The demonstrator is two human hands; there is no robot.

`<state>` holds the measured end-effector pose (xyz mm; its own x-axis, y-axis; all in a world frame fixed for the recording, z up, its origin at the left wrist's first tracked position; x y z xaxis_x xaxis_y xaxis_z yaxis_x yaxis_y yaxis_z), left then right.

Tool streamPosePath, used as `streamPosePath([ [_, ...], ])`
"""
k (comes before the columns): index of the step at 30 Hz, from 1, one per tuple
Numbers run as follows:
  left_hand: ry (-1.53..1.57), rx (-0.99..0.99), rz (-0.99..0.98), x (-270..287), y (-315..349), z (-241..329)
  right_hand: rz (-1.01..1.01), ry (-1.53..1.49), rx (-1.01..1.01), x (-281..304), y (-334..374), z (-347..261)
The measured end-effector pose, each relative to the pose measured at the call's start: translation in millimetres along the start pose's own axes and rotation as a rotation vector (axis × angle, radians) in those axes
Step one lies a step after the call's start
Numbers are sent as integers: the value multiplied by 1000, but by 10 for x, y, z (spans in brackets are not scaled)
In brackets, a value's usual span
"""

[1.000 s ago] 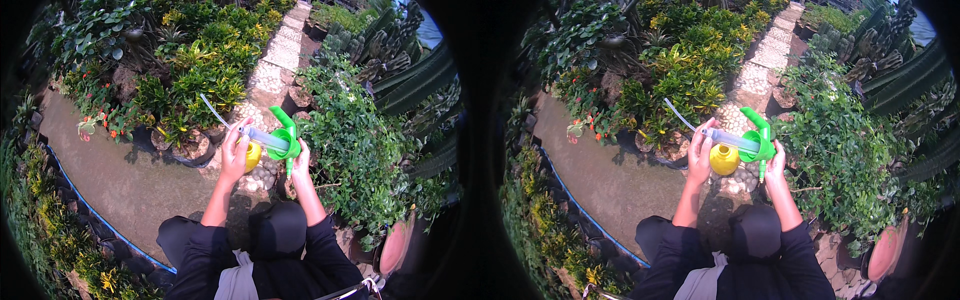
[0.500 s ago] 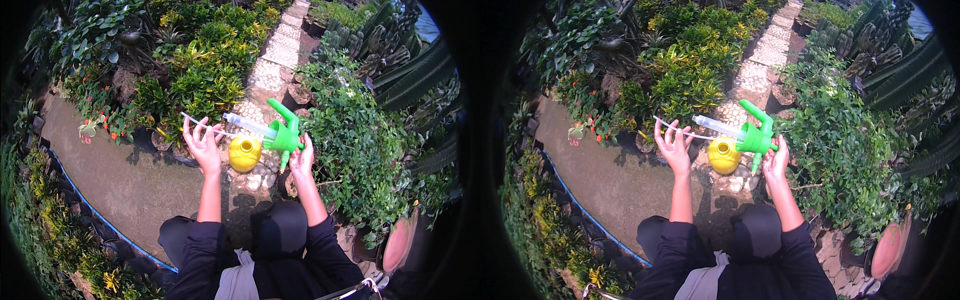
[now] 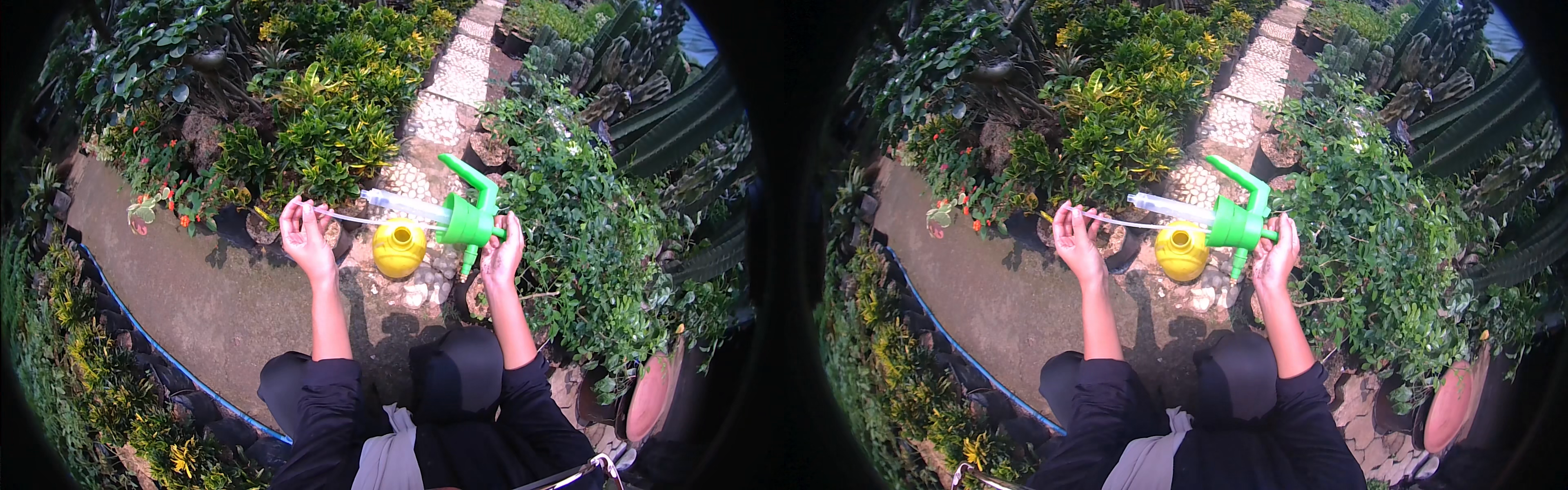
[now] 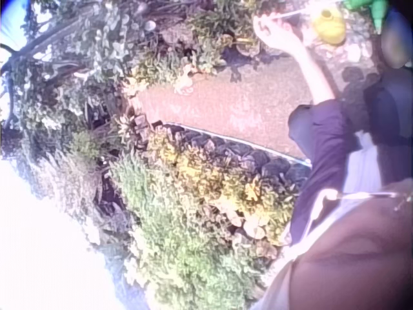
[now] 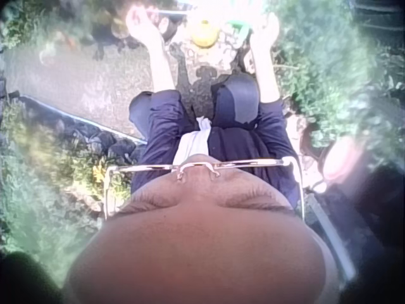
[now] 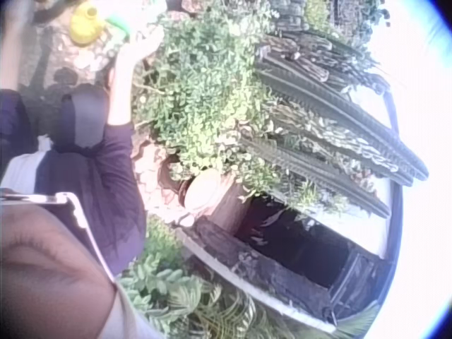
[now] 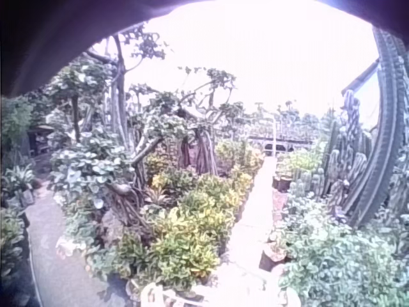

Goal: The person assembles a garden sprayer by attaching a green pump head to a yellow container. They insert a clear tube into the container, secure the pump head, and tighten the assembly. The person then pumps the handle to pressurize the sprayer.

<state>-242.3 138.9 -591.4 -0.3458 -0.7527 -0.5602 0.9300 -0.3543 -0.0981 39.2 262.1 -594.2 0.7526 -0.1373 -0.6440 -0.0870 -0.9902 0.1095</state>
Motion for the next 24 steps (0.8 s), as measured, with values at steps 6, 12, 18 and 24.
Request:
streamPosePath([
  [6, -20, 9, -11, -17, 24, 7, 9, -43, 33, -14, 12, -39],
  [12, -27, -12, -28, -8, 20, 3, 29, -12, 42, 25, -14, -24],
  [18, -45, -49, -26, -17, 36, 27, 18, -16, 37, 40, -23, -7],
  [24, -82, -181, -90, -89, 88, 102, 4, -29, 35, 73, -55, 5],
])
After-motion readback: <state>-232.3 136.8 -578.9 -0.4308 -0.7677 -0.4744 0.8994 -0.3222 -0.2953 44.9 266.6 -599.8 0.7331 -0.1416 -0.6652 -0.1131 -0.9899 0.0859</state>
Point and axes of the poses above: each hand's wrist, its own y-axis away from the middle knuckle, its own x-axis out of the back of the hand, z = x × y, the point moved 4 cm from there along -y, towards the middle knuckle, and after that the axes turned 4 degrees about z, right-handed, at the moved point
